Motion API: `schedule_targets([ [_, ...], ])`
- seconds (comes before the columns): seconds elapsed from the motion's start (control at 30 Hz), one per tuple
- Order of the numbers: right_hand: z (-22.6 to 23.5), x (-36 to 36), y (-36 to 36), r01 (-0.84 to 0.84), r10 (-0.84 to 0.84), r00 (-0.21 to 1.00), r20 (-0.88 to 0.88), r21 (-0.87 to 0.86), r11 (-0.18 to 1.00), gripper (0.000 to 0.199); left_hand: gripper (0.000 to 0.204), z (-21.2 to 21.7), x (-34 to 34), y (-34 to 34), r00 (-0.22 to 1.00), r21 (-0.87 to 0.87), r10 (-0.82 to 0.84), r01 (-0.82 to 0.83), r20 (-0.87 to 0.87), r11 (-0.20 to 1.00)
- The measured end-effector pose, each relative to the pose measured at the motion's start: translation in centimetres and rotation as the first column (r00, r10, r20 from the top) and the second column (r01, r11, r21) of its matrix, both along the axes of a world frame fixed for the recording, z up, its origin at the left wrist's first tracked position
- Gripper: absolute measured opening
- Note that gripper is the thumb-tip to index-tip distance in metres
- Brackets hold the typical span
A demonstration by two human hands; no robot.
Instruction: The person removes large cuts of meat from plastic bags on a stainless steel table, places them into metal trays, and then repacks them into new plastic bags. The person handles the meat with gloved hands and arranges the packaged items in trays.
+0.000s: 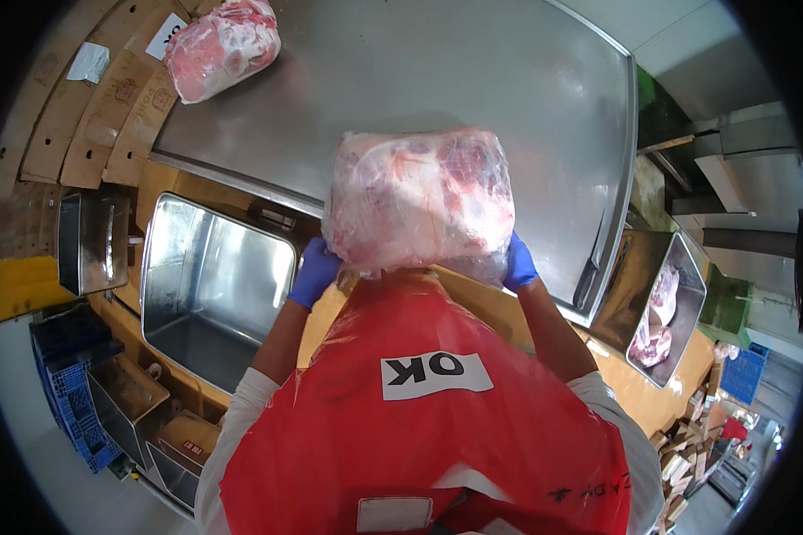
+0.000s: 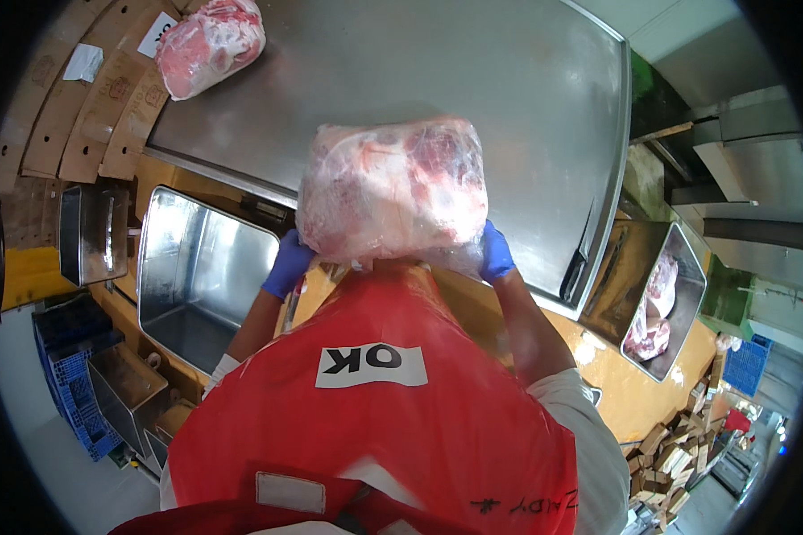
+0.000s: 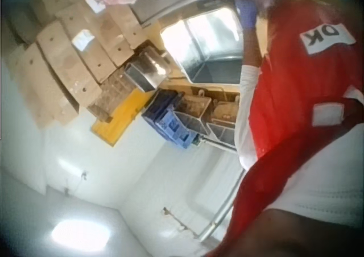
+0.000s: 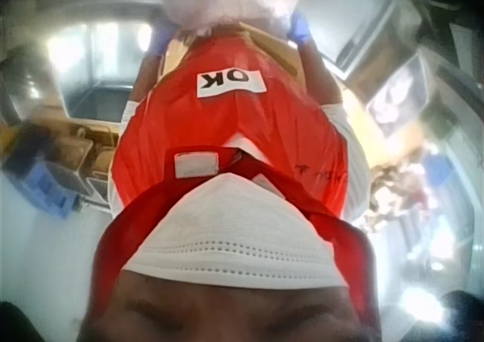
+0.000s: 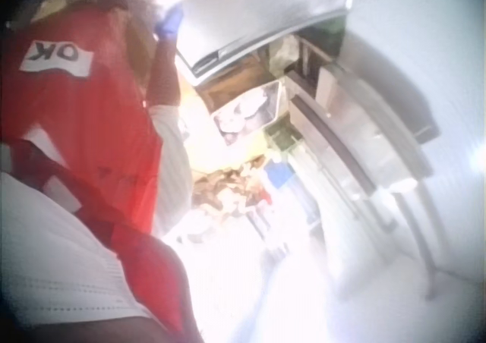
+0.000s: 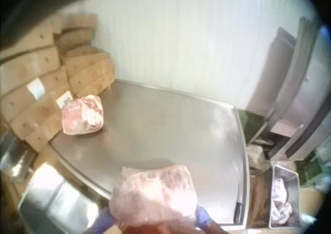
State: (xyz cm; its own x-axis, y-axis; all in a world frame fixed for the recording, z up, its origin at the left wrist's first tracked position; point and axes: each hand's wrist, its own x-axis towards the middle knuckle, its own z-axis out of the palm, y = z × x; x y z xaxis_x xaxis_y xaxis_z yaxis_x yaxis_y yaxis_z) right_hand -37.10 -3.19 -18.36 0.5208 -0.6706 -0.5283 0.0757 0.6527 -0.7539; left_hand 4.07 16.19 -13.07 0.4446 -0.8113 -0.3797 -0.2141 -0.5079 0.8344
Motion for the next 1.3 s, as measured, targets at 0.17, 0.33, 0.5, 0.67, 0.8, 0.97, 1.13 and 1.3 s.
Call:
schedule_targets([
  [0.17, 6.5, -1.6, 1.4, -0.283, 0.250, 0.916, -0.315, -0.064, 0.957, 0.043, 0.036, -1.5, 1.8, 0.1, 0.984, -0.030, -0.157, 0.154, -0.089, 0.988],
  [0.33, 4.8, 0.5, 0.6, -0.637, 0.306, 0.533, -0.789, -0.135, 0.759, 0.044, 0.039, -4.0, 3.1, -0.8, 0.962, 0.056, -0.185, 0.199, -0.201, 0.978],
  [0.5, 4.6, -0.4, 3.7, -0.181, 0.185, 0.975, -0.125, 0.041, 0.983, 0.045, 0.045, 3.4, 2.4, 1.2, 0.374, 0.011, -0.011, 0.057, -0.927, 0.998],
  [0.67, 9.7, 2.3, 4.1, -0.310, 0.341, 0.938, -0.069, 0.279, 0.909, 0.042, 0.051, 6.3, 0.7, -0.8, 0.418, 0.119, 0.055, 0.128, -0.907, 0.985],
  [0.8, 7.1, 4.8, 4.2, -0.640, 0.461, 0.745, -0.482, -0.322, 0.698, 0.033, 0.049, 3.5, 2.2, -0.5, 0.655, 0.165, -0.063, 0.280, -0.753, 0.946],
  [0.97, 1.5, 3.2, 4.8, -0.865, 0.134, 0.294, -0.946, -0.204, 0.458, 0.030, 0.040, 0.3, 1.7, -1.8, 0.864, 0.440, -0.495, 0.482, -0.095, 0.758],
  [1.13, 5.3, 2.6, 5.7, -0.681, -0.019, 0.435, -0.900, -0.343, 0.647, 0.032, 0.036, -6.3, 1.6, -0.1, 0.914, -0.012, -0.346, 0.357, 0.213, 0.934],
  [1.3, 1.2, 1.5, 4.2, 0.264, -0.281, 0.938, -0.203, -0.110, 0.958, 0.033, 0.038, -0.5, 0.1, -0.7, 0.861, 0.131, -0.014, 0.094, -0.508, 0.987],
])
